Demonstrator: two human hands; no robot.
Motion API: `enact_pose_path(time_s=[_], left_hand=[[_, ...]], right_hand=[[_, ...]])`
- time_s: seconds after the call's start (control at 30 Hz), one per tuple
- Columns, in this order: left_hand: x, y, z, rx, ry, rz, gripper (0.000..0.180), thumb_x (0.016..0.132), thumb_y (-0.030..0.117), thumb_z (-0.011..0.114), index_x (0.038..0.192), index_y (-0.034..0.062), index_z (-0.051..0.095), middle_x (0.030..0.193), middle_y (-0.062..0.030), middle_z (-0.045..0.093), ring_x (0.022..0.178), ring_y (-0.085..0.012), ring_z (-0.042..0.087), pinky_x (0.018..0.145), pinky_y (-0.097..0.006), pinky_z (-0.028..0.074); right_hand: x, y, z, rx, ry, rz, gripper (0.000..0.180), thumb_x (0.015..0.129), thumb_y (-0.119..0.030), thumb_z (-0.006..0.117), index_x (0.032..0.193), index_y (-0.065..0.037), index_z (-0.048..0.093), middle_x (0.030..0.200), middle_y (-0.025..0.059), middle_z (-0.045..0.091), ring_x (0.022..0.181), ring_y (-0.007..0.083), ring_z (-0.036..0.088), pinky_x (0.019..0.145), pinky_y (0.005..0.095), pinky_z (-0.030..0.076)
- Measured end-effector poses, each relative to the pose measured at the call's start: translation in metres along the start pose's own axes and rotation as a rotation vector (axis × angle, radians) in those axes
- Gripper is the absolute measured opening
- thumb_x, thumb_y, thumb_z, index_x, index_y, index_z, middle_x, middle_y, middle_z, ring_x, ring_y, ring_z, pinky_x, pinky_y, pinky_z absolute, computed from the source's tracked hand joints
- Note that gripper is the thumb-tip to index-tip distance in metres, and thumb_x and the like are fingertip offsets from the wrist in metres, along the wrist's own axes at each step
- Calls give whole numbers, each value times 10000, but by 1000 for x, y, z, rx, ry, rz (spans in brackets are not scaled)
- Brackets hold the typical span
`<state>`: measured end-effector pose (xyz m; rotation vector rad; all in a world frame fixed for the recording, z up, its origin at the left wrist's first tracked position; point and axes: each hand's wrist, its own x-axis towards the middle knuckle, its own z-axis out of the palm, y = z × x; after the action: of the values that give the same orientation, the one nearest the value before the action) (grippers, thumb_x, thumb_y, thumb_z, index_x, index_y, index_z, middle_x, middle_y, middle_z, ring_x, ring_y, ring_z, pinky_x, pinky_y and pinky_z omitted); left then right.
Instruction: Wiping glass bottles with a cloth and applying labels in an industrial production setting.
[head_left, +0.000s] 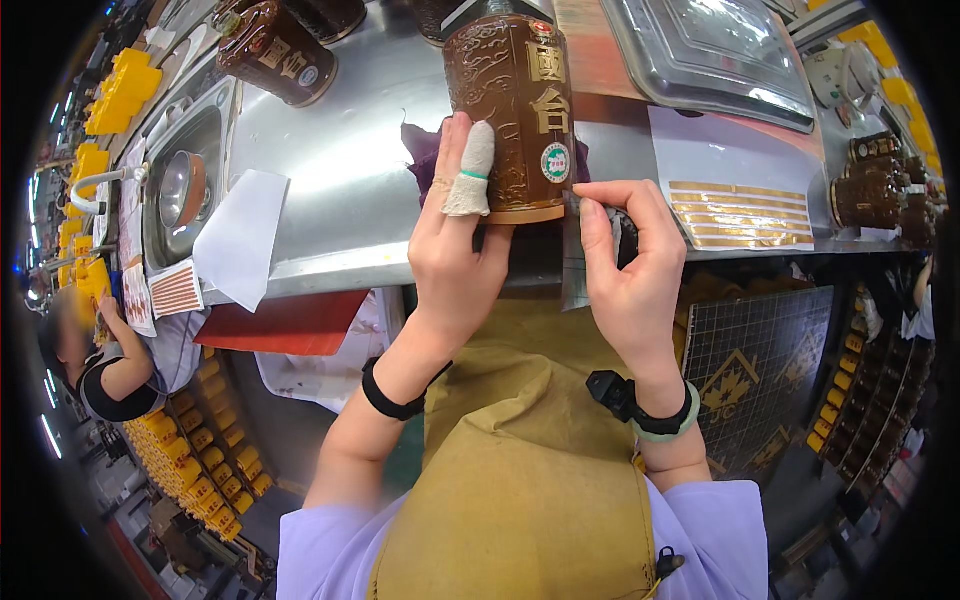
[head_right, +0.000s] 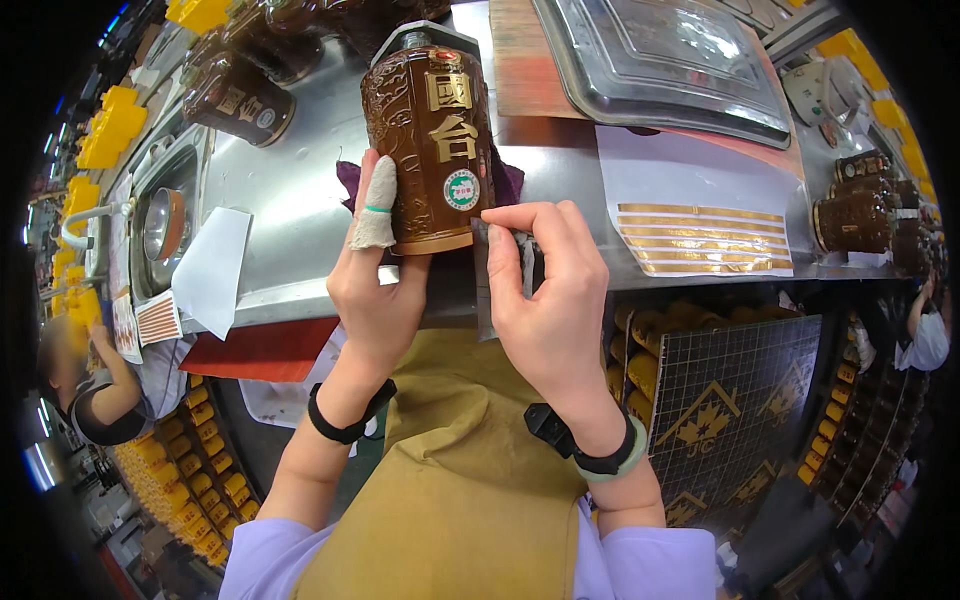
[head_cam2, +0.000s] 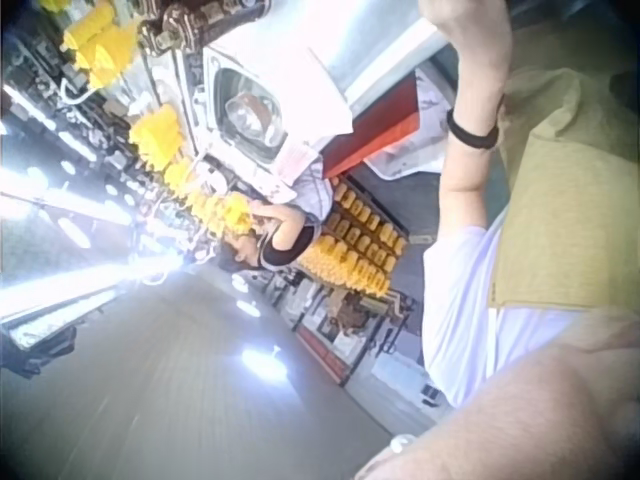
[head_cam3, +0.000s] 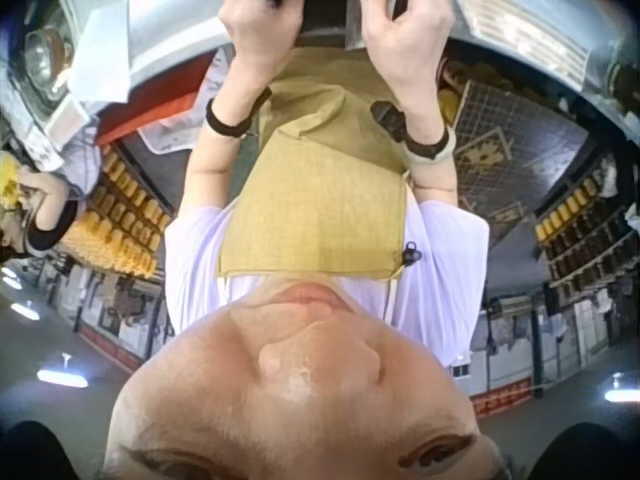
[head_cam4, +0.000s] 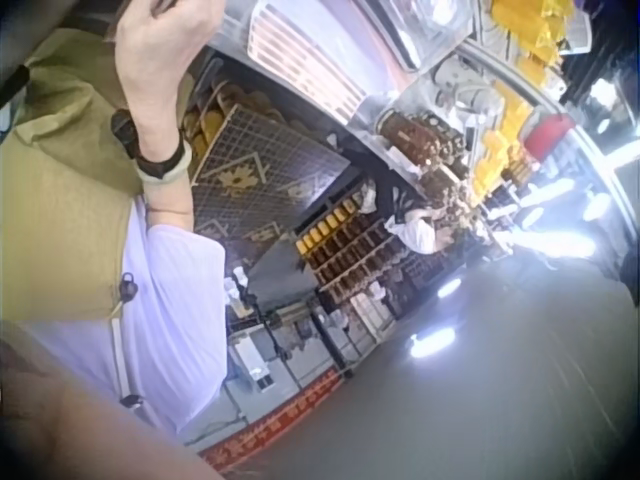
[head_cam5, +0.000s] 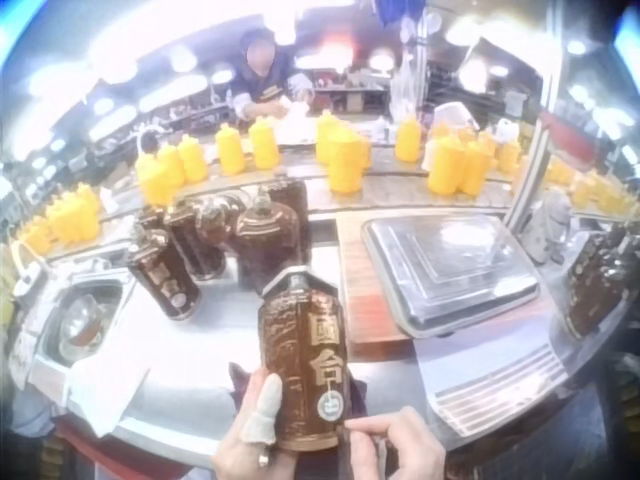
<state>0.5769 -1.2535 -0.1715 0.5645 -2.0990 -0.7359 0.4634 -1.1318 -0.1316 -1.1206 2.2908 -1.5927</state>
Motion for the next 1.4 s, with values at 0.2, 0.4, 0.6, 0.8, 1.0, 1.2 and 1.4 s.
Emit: enact_pose_path(time_s=[0.2,0.4,0.6,0.8,1.0,1.2,1.4], left_hand=[[11,2,13,135,-28,330,704,694,-63,824,1373,-25,641,1486,-217,579,1412,-429,512,1159,-486,450],[-5,-6,-1,-24,10,32,622,802,2,817,1382,-70,602,1461,-256,585,1337,-470,570,1066,-482,523],[0,6,5,81,26,200,629,770,-8,808,1373,-34,632,1470,-233,586,1419,-429,507,1171,-549,405],[4,-6,10,96,4,307,574,792,-22,781,1345,-75,636,1442,-258,597,1375,-437,548,1131,-538,473],[-8,3,-3,-86,26,4,622,788,-67,804,1381,-57,615,1481,-260,563,1405,-431,516,1120,-478,489],[10,1,11,159,-120,324,595,722,-82,807,1302,-50,676,1414,-194,645,1384,-402,555,1171,-538,421],[-6,-2,0,-90,44,-49,657,762,-106,806,1390,-17,636,1449,-218,613,1357,-393,583,1087,-414,507]], right_hand=[[1,0,2,34,8,-19,73,930,1,674,1001,-2,690,854,120,603,735,259,595,669,353,464],[0,4,2,67,-11,12,81,937,-10,673,1013,2,696,867,122,618,763,263,615,705,358,484],[0,1,1,46,-12,-4,74,940,-6,667,1008,3,693,875,124,621,774,268,619,718,357,490],[1,3,2,49,-16,15,71,938,-7,668,1006,1,688,878,126,623,773,273,620,715,361,488],[1,5,2,59,-4,34,69,941,-12,665,1005,4,687,879,132,630,779,279,623,714,369,484],[2,5,2,52,-3,14,61,939,-6,661,993,7,687,879,130,633,772,275,622,708,367,482],[2,7,2,61,11,24,63,937,-7,665,994,5,688,872,128,632,761,267,619,694,362,476]])
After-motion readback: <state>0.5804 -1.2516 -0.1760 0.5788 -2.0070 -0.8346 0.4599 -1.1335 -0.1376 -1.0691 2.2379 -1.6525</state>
